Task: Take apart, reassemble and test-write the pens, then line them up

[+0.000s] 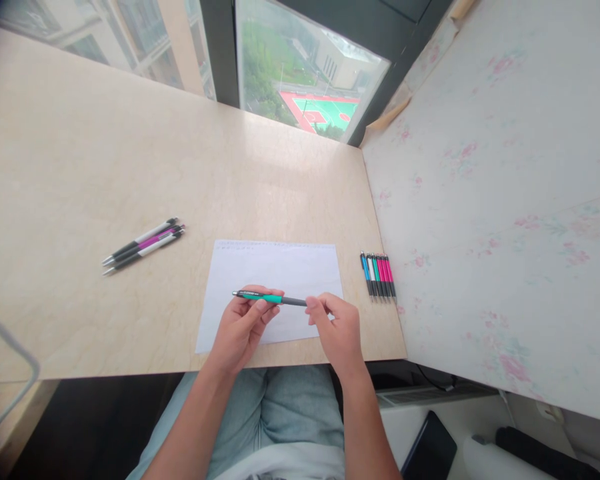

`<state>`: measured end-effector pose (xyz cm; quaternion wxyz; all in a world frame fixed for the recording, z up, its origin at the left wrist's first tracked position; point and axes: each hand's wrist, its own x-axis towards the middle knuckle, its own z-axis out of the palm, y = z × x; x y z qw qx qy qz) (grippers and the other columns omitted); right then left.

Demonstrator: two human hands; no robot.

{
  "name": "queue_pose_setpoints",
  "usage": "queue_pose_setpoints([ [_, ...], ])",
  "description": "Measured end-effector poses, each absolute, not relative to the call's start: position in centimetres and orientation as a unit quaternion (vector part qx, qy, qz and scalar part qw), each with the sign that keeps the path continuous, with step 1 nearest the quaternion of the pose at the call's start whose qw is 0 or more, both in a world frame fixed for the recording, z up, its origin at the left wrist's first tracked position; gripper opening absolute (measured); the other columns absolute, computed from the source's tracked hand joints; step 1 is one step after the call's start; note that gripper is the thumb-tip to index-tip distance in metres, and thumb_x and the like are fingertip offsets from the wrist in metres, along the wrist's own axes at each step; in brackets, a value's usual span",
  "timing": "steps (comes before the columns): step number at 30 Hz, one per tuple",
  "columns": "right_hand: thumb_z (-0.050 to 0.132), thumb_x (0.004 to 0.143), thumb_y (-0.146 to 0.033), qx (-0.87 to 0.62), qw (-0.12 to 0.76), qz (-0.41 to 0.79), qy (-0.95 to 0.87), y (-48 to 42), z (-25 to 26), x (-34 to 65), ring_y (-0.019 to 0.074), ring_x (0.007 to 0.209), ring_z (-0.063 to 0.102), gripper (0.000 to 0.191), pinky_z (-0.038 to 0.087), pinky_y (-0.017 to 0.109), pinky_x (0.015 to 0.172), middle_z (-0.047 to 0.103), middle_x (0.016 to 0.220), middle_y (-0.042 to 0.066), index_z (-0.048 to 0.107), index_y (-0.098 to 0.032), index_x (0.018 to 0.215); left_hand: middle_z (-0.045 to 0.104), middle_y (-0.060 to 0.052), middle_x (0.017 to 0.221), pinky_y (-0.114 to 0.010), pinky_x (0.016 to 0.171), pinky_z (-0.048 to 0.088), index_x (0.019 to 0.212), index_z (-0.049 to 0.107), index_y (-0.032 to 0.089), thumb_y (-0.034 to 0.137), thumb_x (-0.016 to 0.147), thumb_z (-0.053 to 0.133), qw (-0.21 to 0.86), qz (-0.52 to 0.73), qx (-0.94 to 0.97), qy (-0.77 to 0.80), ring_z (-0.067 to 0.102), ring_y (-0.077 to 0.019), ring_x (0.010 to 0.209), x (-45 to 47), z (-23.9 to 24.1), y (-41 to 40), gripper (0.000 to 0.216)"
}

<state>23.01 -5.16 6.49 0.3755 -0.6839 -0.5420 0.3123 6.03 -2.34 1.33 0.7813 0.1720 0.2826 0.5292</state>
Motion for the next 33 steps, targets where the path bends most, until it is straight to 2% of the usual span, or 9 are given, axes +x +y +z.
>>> queue_pose_setpoints([
  [4, 0.059, 0.092, -0.041, -0.651, 0.419, 0.336, -0.537, -5.02, 6.11, 22.7, 0.0183, 0.08, 0.064, 0.023, 0.05, 0.029, 0.066, 0.07, 0.086, 0.005, 0.069, -0.021, 0.099, 0.076, -0.004, 0.097, -0.022, 0.082, 0.056, 0.094, 0.071, 0.02, 0.022, 0.082, 0.075, 0.775, 0.534, 0.168, 0.292, 0.069, -0.013, 0.094, 5.72, 1.38, -2.16, 0.013],
  [6, 0.064, 0.089, -0.037, -0.634, 0.443, 0.335, -0.539, -4.98, 5.99, 22.55, 0.0202, 0.092, 0.064, 0.025, 0.053, 0.03, 0.071, 0.07, 0.099, 0.006, 0.067, -0.023, 0.11, 0.076, -0.004, 0.098, -0.023, 0.082, 0.056, 0.094, 0.071, 0.02, 0.023, 0.082, 0.076, 0.775, 0.531, 0.17, 0.298, 0.069, -0.0129, 0.094, 5.64, 1.46, -2.12, 0.014],
  [9, 0.063, 0.09, -0.037, -0.64, 0.431, 0.321, -0.549, -4.96, 6.03, 22.52, 0.0179, 0.08, 0.063, 0.017, 0.051, 0.029, 0.069, 0.069, 0.084, 0.004, 0.069, -0.021, 0.089, 0.076, -0.005, 0.098, -0.024, 0.082, 0.056, 0.094, 0.071, 0.019, 0.024, 0.081, 0.076, 0.777, 0.521, 0.173, 0.307, 0.069, -0.0134, 0.093, 5.64, 1.66, -2.18, 0.015],
  [12, 0.054, 0.095, -0.041, -0.651, 0.403, 0.336, -0.549, -5.02, 6.07, 22.67, 0.0151, 0.064, 0.059, 0.035, 0.048, 0.028, 0.061, 0.062, 0.065, 0.001, 0.065, -0.02, 0.069, 0.076, -0.005, 0.095, -0.024, 0.082, 0.056, 0.093, 0.071, 0.018, 0.025, 0.081, 0.077, 0.781, 0.512, 0.18, 0.309, 0.069, -0.0142, 0.092, 5.72, 1.81, -2.26, 0.015],
  [18, 0.064, 0.09, -0.038, -0.627, 0.425, 0.359, -0.545, -5.32, 5.54, 22.82, 0.0196, 0.089, 0.067, 0.03, 0.054, 0.031, 0.073, 0.071, 0.103, 0.006, 0.066, -0.024, 0.115, 0.076, -0.005, 0.098, -0.025, 0.085, 0.055, 0.094, 0.07, 0.019, 0.024, 0.081, 0.076, 0.773, 0.519, 0.165, 0.324, 0.069, -0.0145, 0.095, 5.78, 1.56, -2.19, 0.016],
  [21, 0.062, 0.091, -0.039, -0.647, 0.41, 0.35, -0.539, -5.38, 5.57, 22.86, 0.0182, 0.078, 0.067, 0.02, 0.053, 0.03, 0.07, 0.072, 0.085, 0.004, 0.071, -0.022, 0.096, 0.076, -0.006, 0.098, -0.026, 0.084, 0.056, 0.095, 0.07, 0.018, 0.024, 0.081, 0.076, 0.774, 0.519, 0.163, 0.325, 0.069, -0.0147, 0.094, 5.84, 1.48, -2.23, 0.016],
  [24, 0.054, 0.095, -0.042, -0.656, 0.385, 0.352, -0.545, -5.25, 5.76, 22.95, 0.0161, 0.065, 0.063, 0.035, 0.05, 0.029, 0.064, 0.066, 0.065, 0.002, 0.068, -0.02, 0.072, 0.076, -0.006, 0.097, -0.027, 0.084, 0.056, 0.095, 0.07, 0.017, 0.024, 0.08, 0.077, 0.777, 0.515, 0.164, 0.323, 0.069, -0.0149, 0.091, 5.91, 1.52, -2.31, 0.017],
  [29, 0.057, 0.093, -0.04, -0.643, 0.384, 0.34, -0.569, -5.02, 5.77, 22.89, 0.0189, 0.081, 0.068, 0.025, 0.053, 0.03, 0.071, 0.073, 0.089, 0.005, 0.07, -0.021, 0.104, 0.075, -0.006, 0.098, -0.027, 0.085, 0.055, 0.096, 0.07, 0.017, 0.025, 0.081, 0.076, 0.773, 0.518, 0.163, 0.328, 0.069, -0.0151, 0.094, 5.9, 1.47, -2.29, 0.018],
  [33, 0.058, 0.093, -0.037, -0.647, 0.375, 0.309, -0.588, -5.08, 5.94, 22.66, 0.0173, 0.072, 0.065, 0.02, 0.051, 0.029, 0.07, 0.07, 0.076, 0.002, 0.069, -0.021, 0.088, 0.076, -0.006, 0.095, -0.027, 0.084, 0.055, 0.094, 0.07, 0.017, 0.027, 0.08, 0.078, 0.774, 0.514, 0.171, 0.328, 0.069, -0.0149, 0.091, 5.85, 1.33, -2.3, 0.019],
])
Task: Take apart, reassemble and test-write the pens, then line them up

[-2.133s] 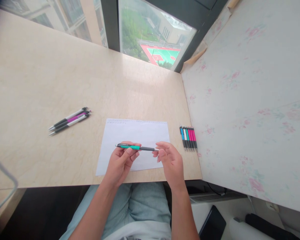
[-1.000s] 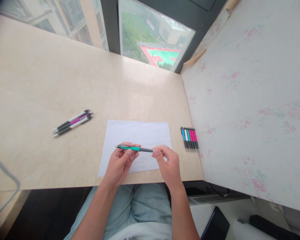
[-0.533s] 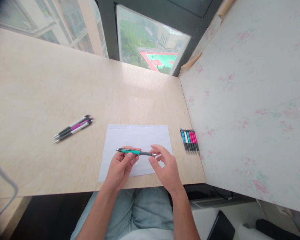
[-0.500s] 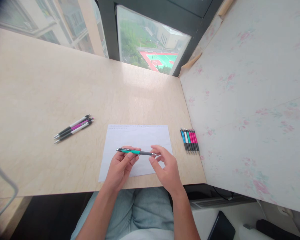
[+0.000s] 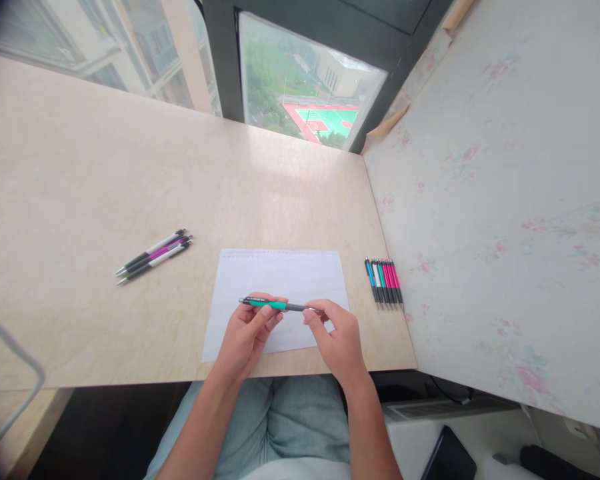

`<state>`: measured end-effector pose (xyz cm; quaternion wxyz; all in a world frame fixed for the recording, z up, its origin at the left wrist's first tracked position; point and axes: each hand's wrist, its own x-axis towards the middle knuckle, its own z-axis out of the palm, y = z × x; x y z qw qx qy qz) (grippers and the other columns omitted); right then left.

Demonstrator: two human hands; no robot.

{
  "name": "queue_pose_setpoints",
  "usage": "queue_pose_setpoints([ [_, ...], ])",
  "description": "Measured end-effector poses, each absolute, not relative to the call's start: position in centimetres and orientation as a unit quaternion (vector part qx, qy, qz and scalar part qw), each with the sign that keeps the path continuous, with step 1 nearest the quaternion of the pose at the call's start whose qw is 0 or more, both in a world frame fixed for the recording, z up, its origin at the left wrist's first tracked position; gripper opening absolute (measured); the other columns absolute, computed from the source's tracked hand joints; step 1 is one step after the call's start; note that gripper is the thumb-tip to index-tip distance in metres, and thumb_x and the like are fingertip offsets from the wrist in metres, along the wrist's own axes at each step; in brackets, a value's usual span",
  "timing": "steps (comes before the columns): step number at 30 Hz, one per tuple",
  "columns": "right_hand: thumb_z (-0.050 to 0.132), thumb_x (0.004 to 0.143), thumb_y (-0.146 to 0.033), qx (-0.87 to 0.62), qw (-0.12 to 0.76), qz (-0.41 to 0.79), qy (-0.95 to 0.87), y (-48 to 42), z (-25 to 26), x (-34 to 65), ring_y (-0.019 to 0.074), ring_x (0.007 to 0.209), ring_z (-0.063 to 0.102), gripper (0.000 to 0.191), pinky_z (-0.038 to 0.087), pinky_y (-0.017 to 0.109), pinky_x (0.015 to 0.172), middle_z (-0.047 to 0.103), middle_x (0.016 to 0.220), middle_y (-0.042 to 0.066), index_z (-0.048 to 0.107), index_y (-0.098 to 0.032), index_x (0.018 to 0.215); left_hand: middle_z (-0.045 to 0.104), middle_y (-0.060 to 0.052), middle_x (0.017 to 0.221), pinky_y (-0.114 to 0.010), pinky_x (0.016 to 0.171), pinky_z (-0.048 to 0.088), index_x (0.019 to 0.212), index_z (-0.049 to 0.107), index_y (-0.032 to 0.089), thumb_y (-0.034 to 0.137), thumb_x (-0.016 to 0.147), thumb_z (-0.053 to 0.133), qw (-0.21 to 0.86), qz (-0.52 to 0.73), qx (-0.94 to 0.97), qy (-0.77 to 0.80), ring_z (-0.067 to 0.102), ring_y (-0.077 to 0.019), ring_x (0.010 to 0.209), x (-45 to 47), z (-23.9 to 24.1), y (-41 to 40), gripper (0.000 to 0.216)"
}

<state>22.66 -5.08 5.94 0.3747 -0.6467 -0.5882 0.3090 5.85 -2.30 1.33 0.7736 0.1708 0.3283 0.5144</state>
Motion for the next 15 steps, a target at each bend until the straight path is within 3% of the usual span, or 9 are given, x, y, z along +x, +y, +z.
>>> queue_pose_setpoints([
  [4, 0.052, 0.095, -0.04, -0.648, 0.374, 0.312, -0.586, -5.3, 6.1, 22.3, 0.0149, 0.061, 0.057, 0.037, 0.044, 0.027, 0.062, 0.061, 0.061, 0.0, 0.061, -0.02, 0.066, 0.076, -0.006, 0.094, -0.027, 0.082, 0.054, 0.091, 0.069, 0.018, 0.027, 0.079, 0.078, 0.77, 0.516, 0.191, 0.323, 0.069, -0.0154, 0.09, 5.8, 1.3, -2.4, 0.017],
  [15, 0.048, 0.096, -0.049, -0.643, 0.413, 0.418, -0.491, -6.1, 4.6, 21.7, 0.0125, 0.052, 0.043, 0.045, 0.035, 0.026, 0.053, 0.045, 0.05, -0.004, 0.052, -0.021, 0.062, 0.075, -0.008, 0.096, -0.03, 0.08, 0.051, 0.092, 0.071, 0.018, 0.025, 0.081, 0.075, 0.75, 0.52, 0.261, 0.315, 0.065, -0.0147, 0.079, 5.4, 1.3, -2.4, 0.014],
])
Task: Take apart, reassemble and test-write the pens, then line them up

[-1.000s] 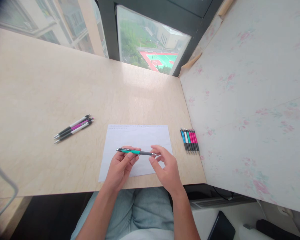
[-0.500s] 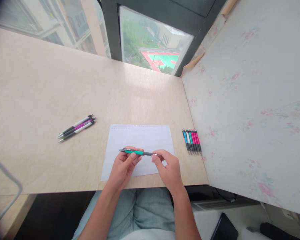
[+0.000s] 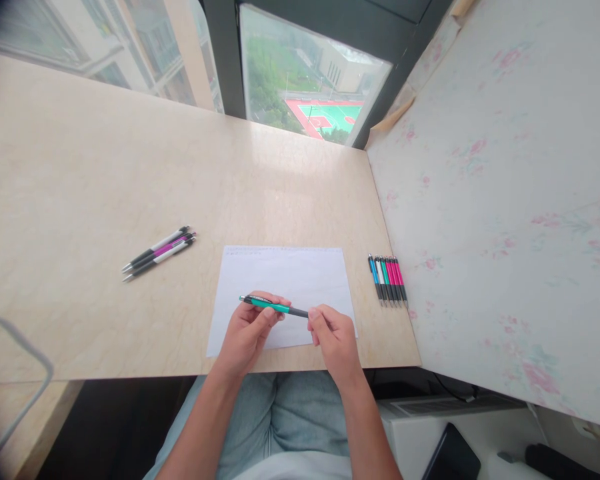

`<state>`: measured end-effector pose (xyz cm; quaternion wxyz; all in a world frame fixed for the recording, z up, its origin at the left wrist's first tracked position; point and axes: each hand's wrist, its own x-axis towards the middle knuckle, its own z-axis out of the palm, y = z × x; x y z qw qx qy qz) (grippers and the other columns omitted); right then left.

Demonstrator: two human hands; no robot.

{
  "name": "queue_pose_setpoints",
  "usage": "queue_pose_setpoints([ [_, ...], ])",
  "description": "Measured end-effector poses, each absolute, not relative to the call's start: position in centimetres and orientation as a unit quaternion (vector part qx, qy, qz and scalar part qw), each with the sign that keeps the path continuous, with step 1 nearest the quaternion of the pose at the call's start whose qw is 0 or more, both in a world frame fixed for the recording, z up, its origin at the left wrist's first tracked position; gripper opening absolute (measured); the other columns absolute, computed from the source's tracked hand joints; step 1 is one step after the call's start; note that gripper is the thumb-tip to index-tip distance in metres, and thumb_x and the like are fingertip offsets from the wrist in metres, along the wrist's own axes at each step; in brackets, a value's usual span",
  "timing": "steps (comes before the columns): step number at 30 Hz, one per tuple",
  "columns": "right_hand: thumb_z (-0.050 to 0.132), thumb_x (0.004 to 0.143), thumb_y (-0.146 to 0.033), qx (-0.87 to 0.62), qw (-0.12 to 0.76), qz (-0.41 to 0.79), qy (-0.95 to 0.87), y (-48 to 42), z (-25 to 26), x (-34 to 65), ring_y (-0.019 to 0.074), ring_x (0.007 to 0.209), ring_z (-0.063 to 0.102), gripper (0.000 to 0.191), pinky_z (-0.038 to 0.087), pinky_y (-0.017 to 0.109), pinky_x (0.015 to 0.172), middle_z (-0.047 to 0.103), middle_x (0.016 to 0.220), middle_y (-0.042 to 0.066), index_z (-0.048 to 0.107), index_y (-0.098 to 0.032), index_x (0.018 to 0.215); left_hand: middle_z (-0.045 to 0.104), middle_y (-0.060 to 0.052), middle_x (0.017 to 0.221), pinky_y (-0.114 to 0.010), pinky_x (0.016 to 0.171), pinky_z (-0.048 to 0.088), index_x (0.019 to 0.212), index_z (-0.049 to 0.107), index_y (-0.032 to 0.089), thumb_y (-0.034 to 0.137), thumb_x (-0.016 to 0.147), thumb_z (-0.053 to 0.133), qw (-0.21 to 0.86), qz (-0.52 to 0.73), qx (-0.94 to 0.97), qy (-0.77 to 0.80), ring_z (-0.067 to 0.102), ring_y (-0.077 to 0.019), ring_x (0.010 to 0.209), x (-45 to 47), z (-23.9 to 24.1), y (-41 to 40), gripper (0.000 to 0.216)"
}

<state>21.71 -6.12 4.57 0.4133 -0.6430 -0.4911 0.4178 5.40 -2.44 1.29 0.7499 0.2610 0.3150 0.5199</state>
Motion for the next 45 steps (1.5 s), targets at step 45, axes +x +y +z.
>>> queue_pose_setpoints([
  [45, 0.06, 0.084, -0.033, -0.187, 0.744, 0.641, 0.024, -3.0, 4.3, 23.4, 0.0086, 0.044, 0.028, 0.039, 0.032, 0.023, 0.042, 0.027, 0.05, -0.009, 0.03, -0.023, 0.061, 0.073, -0.004, 0.08, -0.027, 0.064, 0.047, 0.093, 0.071, 0.018, 0.034, 0.088, 0.065, 0.597, 0.485, 0.43, 0.473, 0.061, -0.0144, 0.07, 3.5, 1.8, -1.4, 0.017],
])
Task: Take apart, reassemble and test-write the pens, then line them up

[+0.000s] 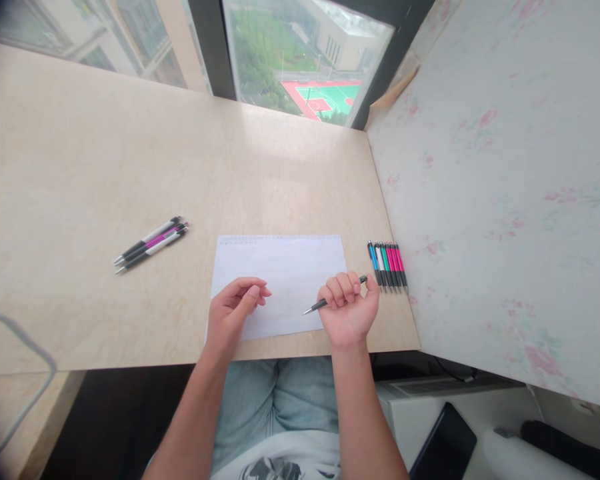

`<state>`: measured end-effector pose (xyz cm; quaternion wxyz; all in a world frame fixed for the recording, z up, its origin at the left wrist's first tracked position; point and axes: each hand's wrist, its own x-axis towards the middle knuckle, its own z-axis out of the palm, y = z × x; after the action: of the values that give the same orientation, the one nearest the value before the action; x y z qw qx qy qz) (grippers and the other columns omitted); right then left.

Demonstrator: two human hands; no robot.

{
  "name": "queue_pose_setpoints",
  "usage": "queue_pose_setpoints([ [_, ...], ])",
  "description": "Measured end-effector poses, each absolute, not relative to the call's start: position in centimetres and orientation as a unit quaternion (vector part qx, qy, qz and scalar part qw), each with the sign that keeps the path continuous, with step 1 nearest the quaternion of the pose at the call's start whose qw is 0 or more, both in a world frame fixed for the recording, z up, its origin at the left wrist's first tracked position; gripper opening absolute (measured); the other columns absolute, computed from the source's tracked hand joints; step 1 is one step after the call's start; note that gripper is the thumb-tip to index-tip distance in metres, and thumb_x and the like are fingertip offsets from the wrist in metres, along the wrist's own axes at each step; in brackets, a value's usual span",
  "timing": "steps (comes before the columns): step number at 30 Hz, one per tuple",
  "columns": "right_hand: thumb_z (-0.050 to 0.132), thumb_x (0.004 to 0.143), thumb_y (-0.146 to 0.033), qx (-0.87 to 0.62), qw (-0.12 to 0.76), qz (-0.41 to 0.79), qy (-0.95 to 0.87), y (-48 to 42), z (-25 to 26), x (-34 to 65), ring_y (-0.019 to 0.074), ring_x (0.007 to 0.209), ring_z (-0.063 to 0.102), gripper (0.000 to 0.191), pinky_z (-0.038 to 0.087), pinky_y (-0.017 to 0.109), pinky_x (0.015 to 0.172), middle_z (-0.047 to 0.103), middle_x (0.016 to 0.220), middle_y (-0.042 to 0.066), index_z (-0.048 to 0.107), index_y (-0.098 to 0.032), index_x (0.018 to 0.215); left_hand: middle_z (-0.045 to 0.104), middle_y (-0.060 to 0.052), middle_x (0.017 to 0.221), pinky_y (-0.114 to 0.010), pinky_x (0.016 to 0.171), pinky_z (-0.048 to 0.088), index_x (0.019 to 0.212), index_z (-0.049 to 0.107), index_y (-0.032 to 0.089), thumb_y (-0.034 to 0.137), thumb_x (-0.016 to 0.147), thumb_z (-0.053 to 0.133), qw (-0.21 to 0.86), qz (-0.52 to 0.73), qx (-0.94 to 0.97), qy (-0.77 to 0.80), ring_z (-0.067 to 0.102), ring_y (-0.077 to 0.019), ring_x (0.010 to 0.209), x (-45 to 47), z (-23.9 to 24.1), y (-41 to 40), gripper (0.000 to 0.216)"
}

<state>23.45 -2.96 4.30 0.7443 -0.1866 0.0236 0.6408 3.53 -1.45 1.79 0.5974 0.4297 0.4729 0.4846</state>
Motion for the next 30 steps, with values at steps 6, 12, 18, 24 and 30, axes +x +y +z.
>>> queue_pose_setpoints([
  [6, 0.059, 0.085, -0.033, -0.191, 0.749, 0.635, 0.016, -2.95, 4.47, 23.43, 0.0084, 0.044, 0.029, 0.039, 0.033, 0.022, 0.042, 0.027, 0.05, -0.009, 0.03, -0.022, 0.062, 0.073, -0.005, 0.081, -0.027, 0.065, 0.047, 0.095, 0.071, 0.018, 0.034, 0.088, 0.065, 0.599, 0.477, 0.433, 0.475, 0.062, -0.0151, 0.072, 3.55, 1.53, -1.38, 0.018],
  [12, 0.06, 0.085, -0.035, -0.19, 0.754, 0.628, 0.005, -3.11, 4.53, 23.41, 0.0085, 0.044, 0.029, 0.041, 0.033, 0.023, 0.042, 0.027, 0.05, -0.009, 0.029, -0.022, 0.062, 0.073, -0.005, 0.082, -0.028, 0.066, 0.048, 0.095, 0.07, 0.018, 0.035, 0.088, 0.064, 0.599, 0.474, 0.44, 0.472, 0.063, -0.016, 0.073, 3.55, 1.48, -1.38, 0.019],
  [18, 0.059, 0.089, -0.041, -0.191, 0.759, 0.622, -0.001, -3.14, 4.48, 23.36, 0.0084, 0.045, 0.03, 0.044, 0.034, 0.022, 0.042, 0.027, 0.051, -0.009, 0.031, -0.022, 0.062, 0.072, -0.004, 0.082, -0.028, 0.068, 0.049, 0.095, 0.07, 0.018, 0.033, 0.09, 0.062, 0.588, 0.472, 0.448, 0.481, 0.062, -0.0153, 0.072, 3.75, 1.21, -1.32, 0.018],
  [24, 0.06, 0.085, -0.033, -0.193, 0.754, 0.628, -0.014, -3.24, 4.45, 23.56, 0.0086, 0.044, 0.028, 0.042, 0.033, 0.023, 0.041, 0.025, 0.05, -0.009, 0.028, -0.022, 0.059, 0.073, -0.004, 0.083, -0.029, 0.071, 0.05, 0.094, 0.069, 0.018, 0.032, 0.09, 0.06, 0.574, 0.458, 0.479, 0.482, 0.063, -0.0155, 0.074, 3.89, 0.94, -1.33, 0.017],
  [30, 0.06, 0.086, -0.034, -0.188, 0.756, 0.627, -0.016, -3.41, 4.43, 23.55, 0.0087, 0.043, 0.028, 0.041, 0.032, 0.023, 0.041, 0.025, 0.05, -0.009, 0.03, -0.022, 0.06, 0.072, -0.004, 0.083, -0.029, 0.072, 0.05, 0.095, 0.069, 0.019, 0.033, 0.091, 0.059, 0.566, 0.455, 0.487, 0.485, 0.063, -0.0157, 0.074, 3.86, 0.78, -1.28, 0.018],
])
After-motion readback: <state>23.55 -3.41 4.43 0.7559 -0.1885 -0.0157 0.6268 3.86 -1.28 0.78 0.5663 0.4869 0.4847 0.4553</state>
